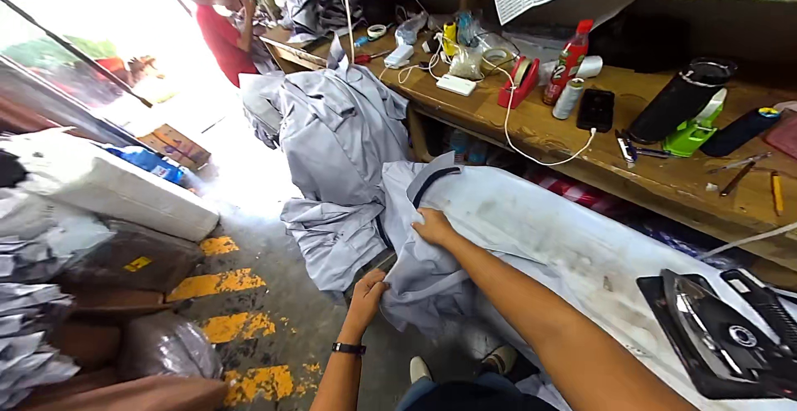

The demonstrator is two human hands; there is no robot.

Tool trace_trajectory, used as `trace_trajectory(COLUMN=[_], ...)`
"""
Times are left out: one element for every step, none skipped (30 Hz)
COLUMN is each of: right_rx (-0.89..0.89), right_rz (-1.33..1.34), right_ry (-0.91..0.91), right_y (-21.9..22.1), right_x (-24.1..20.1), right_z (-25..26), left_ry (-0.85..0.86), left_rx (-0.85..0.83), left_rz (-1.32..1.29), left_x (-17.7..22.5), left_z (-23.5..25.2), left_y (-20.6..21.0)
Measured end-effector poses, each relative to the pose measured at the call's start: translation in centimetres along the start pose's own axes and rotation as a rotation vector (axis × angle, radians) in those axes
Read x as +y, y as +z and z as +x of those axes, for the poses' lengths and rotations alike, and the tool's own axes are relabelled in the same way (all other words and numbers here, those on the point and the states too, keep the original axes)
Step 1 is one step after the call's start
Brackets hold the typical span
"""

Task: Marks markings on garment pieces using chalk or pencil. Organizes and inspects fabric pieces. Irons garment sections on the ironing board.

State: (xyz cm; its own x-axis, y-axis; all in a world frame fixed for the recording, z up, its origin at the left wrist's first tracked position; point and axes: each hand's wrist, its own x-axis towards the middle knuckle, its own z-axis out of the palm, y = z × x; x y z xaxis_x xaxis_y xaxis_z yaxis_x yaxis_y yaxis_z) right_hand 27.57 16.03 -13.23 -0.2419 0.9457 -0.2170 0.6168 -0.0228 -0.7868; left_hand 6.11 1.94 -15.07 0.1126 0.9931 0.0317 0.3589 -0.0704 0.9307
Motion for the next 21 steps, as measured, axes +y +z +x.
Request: trace_trajectory(right_rx=[0.01,0.026,0.028,0.014,-0.016,-0.061,-0.116,-0.163,-0.172,-0.136,-0.01,0.161,0.303,0.396,0.452,0.461,0.43,0.37,0.293,0.229,0.189], right_rz=[-0.004,-0.011,-0.025,-0.048,-0.08,-0.112,-0.127,-0.143,-0.147,-0.145,-0.143,-0.157,-0.189,-0.234,-0.289,-0.346,-0.395,-0.425,-0.439,-0.452,-0.473], right_ry=[0.023,0.036,0.02,-0.017,-0.059,-0.087,-0.114,-0.179,-0.276,-0.373,-0.469,-0.538,-0.569,-0.586,-0.6,-0.591,-0.545,-0.464,-0.363,-0.259,-0.168], right_y=[1.7,3.5,5.4,7.3,9.0,10.6,11.8,12.8,13.5,13.9,13.9,13.6,13.0,12.1,11.3,10.7,10.2,9.6,8.9,8.0,7.2], right_x=[-2.4,-4.7,-6.8,-8.6,-10.1,-11.3,-12.2,-12.5,-12.3,-12.1,-12.0,-12.3,-12.9,-13.5,-13.9,-14.1,-14.0,-13.6,-13.2,-12.8,-12.7], right_z=[-1.1,-2.2,-3.4,-4.5,-5.6,-6.7,-7.7,-8.2,-8.5,-9.0,-9.4,-9.6,-9.5,-8.9,-8.0,-6.7,-5.3,-3.8,-2.1,-0.6,0.7], left_ry=[-0.081,-0.185,-0.276,-0.331,-0.354,-0.36,-0.377,-0.4,-0.409,-0.394,-0.353,-0.293,-0.233,-0.19,-0.151,-0.103,-0.061,-0.028,-0.009,0.001,0.003], left_rx=[0.032,0.048,0.041,0.017,-0.008,-0.022,0.012,0.077,0.127,0.129,0.085,0.022,-0.035,-0.079,-0.1,-0.094,-0.063,-0.011,0.045,0.091,0.123], left_rz=[-0.054,-0.118,-0.184,-0.247,-0.315,-0.389,-0.453,-0.494,-0.504,-0.483,-0.42,-0.31,-0.189,-0.087,0.005,0.096,0.172,0.225,0.255,0.277,0.291], left_x=[0.1,0.5,0.9,1.1,1.4,1.8,2.0,1.8,1.4,0.9,0.6,0.5,0.9,1.5,2.1,2.5,2.6,2.7,2.9,3.0,3.4], left_z=[-0.2,-0.1,0.3,0.7,1.1,1.3,1.5,1.7,1.9,1.7,1.5,1.2,1.0,0.9,1.0,1.4,2.0,3.0,4.3,5.9,7.5], left_y=[-1.3,-2.5,-3.6,-4.4,-5.1,-5.7,-6.4,-7.2,-8.2,-9.2,-10.3,-11.4,-12.3,-13.0,-13.7,-14.4,-15.3,-16.1,-17.0,-17.9,-18.7])
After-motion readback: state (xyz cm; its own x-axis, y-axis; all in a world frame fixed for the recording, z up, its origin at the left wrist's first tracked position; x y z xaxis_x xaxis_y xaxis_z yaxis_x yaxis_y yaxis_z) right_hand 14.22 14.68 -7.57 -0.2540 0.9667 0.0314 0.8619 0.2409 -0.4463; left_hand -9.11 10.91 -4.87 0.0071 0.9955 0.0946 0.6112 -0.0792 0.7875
